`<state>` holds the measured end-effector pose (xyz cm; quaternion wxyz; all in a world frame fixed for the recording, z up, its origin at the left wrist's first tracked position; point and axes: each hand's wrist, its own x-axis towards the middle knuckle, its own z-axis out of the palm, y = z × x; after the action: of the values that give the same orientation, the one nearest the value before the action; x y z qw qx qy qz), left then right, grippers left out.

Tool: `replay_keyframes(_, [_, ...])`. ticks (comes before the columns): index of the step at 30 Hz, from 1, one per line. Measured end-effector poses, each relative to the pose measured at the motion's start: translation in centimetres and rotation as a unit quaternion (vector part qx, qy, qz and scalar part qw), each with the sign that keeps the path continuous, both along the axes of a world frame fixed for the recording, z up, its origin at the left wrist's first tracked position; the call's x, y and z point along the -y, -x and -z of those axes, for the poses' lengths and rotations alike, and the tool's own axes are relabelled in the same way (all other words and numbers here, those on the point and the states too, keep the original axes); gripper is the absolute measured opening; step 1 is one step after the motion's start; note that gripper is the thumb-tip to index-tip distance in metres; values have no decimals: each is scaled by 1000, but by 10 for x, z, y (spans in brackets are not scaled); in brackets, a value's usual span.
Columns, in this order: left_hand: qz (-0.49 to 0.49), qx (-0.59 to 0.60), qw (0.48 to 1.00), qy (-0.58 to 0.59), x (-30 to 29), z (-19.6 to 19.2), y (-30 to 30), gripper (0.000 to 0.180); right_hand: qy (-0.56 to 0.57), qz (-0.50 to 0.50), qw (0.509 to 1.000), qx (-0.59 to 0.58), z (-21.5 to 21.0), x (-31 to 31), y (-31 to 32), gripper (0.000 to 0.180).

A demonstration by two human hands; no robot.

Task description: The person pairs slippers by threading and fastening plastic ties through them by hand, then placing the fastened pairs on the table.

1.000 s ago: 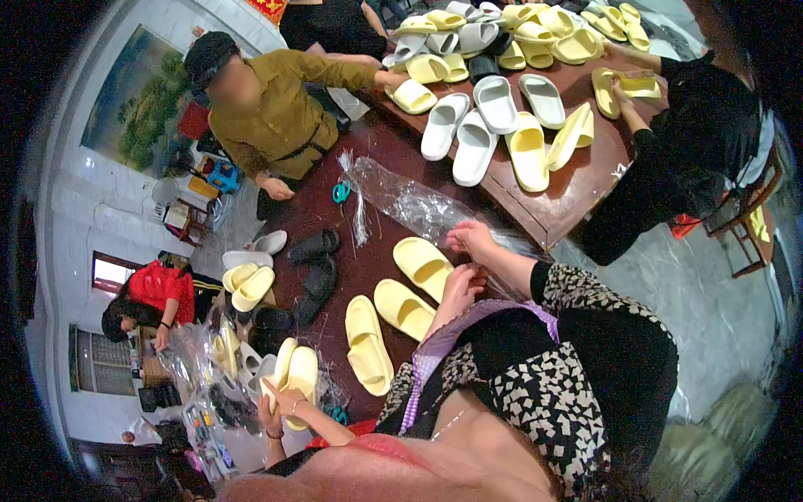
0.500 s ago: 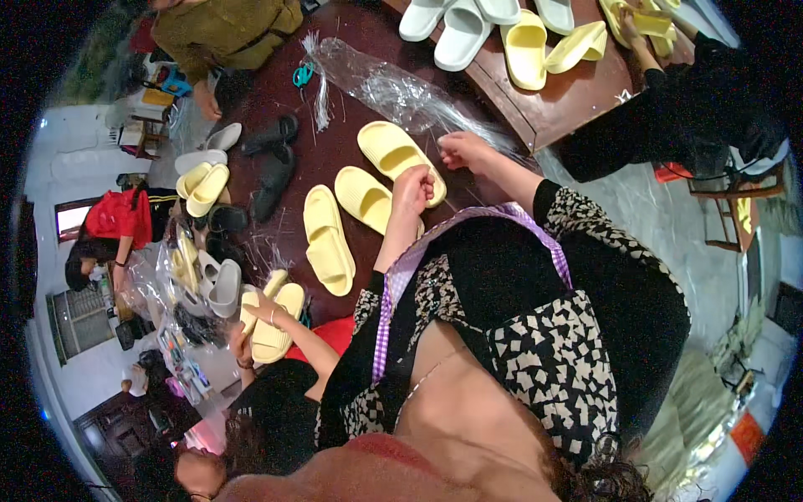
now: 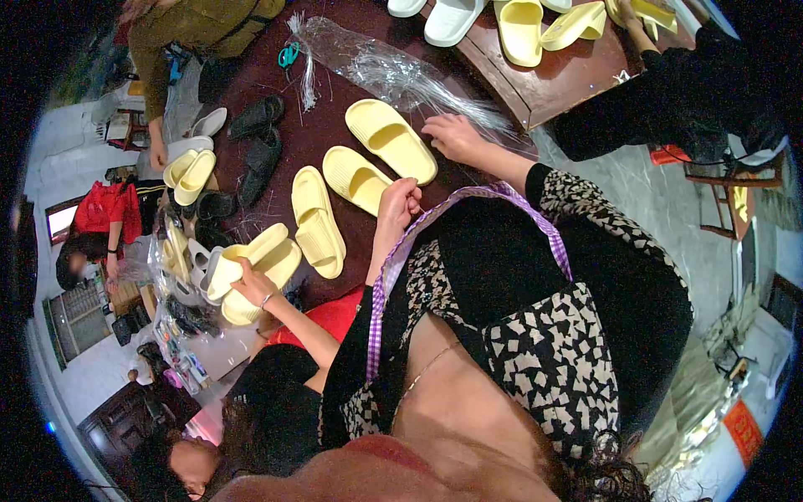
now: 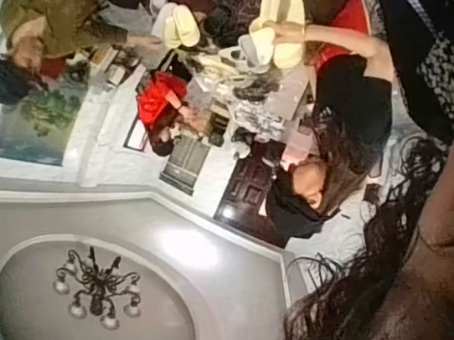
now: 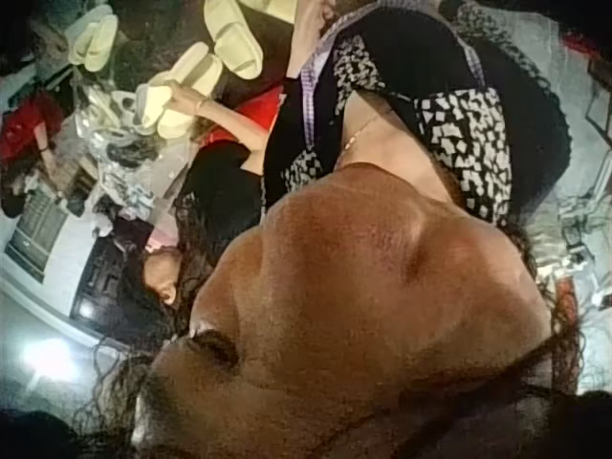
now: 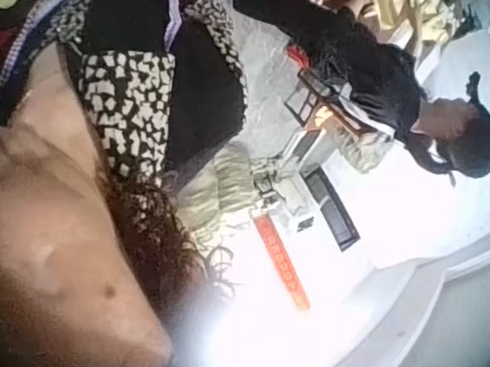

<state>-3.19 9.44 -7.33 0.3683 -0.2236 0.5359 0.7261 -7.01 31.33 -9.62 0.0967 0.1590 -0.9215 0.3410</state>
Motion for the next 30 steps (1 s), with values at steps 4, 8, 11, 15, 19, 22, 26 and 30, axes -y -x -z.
replay_keyframes(4, [2, -11, 1000, -4, 2, -3, 1, 16, -146, -16, 988, -50, -2, 10, 13, 46])
replay_keyframes(8, [6, -59, 998, -20, -2, -14, 4, 33, -227, 15, 973, -30, 8, -3, 37, 49])
replay_keyframes(11, [-25, -99, 994, -26, 7, -16, 6, 43, -262, 12, 965, -7, 21, -12, 49, 53])
replay_keyframes(15, [-101, -139, 984, -42, 31, -19, 5, 43, -253, 7, 967, -22, 27, -8, 52, 53])
replay_keyframes(19, [-210, -141, 965, -74, 63, -24, 4, 36, -252, 22, 968, -6, 28, -8, 51, 52])
replay_keyframes(22, [-246, -166, 942, -159, 91, -33, 2, 31, -251, 29, 967, 4, 32, -11, 50, 53])
replay_keyframes(26, [-361, -172, 895, -199, 125, -56, -15, 28, -244, 20, 970, 5, 34, -9, 53, 54])
replay_keyframes(30, [-323, -218, 894, -221, 140, -64, -22, 25, -250, 15, 968, 11, 38, -12, 53, 54])
